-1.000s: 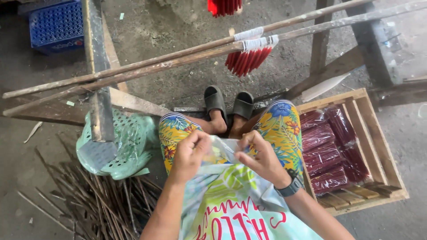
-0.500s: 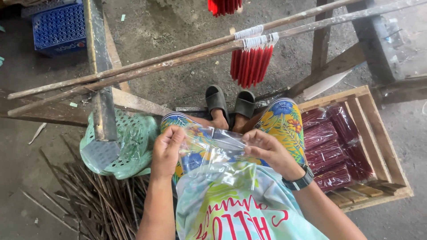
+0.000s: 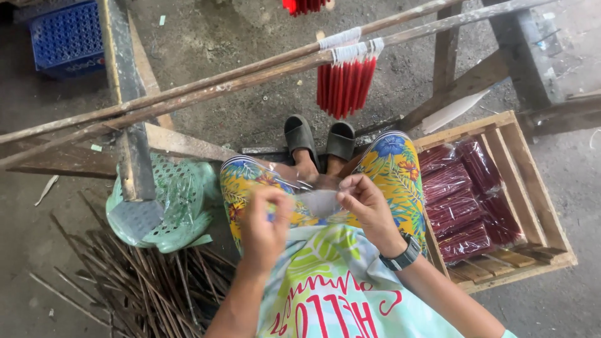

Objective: Packaging bundles of red incense sticks into clear plastic bags and placing them into a wooden crate.

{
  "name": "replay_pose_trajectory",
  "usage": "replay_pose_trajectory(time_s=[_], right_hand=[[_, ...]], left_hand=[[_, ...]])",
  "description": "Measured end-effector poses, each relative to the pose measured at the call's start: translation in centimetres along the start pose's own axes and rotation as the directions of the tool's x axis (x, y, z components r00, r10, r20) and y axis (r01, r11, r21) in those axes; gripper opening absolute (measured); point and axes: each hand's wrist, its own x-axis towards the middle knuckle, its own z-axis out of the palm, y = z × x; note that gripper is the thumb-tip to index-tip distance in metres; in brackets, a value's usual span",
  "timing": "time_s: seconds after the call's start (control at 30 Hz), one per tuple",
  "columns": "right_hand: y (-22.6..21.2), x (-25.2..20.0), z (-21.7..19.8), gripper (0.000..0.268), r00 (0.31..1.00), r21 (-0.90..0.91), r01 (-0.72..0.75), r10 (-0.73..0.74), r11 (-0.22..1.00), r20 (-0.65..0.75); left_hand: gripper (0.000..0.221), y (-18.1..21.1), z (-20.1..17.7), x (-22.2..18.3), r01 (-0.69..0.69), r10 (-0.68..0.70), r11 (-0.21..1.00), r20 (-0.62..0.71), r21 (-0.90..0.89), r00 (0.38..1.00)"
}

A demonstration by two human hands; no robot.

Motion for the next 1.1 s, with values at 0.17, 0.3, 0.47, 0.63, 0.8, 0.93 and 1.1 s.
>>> replay_pose_trajectory(time_s=[0.17,0.3,0.47,0.63,0.8,0.93,1.1], right_hand=[[-1.9,-0.9,1.6,0.027,0.992,0.047,0.017,-0.022,0.999,0.124],[-1.8,-1.1,2.0,0.019,1.0,0.16,-0.005,0.002,0.987,0.018],[-0.9,-0.6,0.6,0.025,0.998,0.077,0.025,-0.03,0.997,0.064],[-1.4,-0.1,-0.4,0.037,0.98,-0.282,0.171,-0.134,0.944,0.148],[-2.1,0.7,-1.6,0.035,0.988,-0.667,0.138,-0.147,0.732,0.043],[-2.0,1.0,-1.9,0.025,0.997,-0.214,0.071,-0.077,0.974,-0.021],[-2.1,0.6,-2.2,0.024,0.988,-0.521,0.149,-0.149,0.84,0.042]], left_hand=[[0.027,3.7,2.4,-0.8,-0.01,0.021,0.999,0.309,-0.038,0.951],[0.032,2.1,4.3,-1.1,0.051,-0.041,0.999,0.327,-0.02,0.944],[0.017,1.7,4.0,-0.7,0.149,-0.118,0.988,0.401,-0.046,0.908],[0.013,0.8,2.7,-0.3,0.31,-0.254,0.941,0.325,-0.133,0.911],[0.013,0.6,2.0,0.2,0.15,-0.146,0.989,0.26,0.001,0.955],[0.007,-0.7,2.9,0.1,-0.018,-0.021,0.991,0.292,0.13,0.956],[0.007,0.4,2.5,2.3,0.057,-0.061,0.998,0.247,0.025,0.967]])
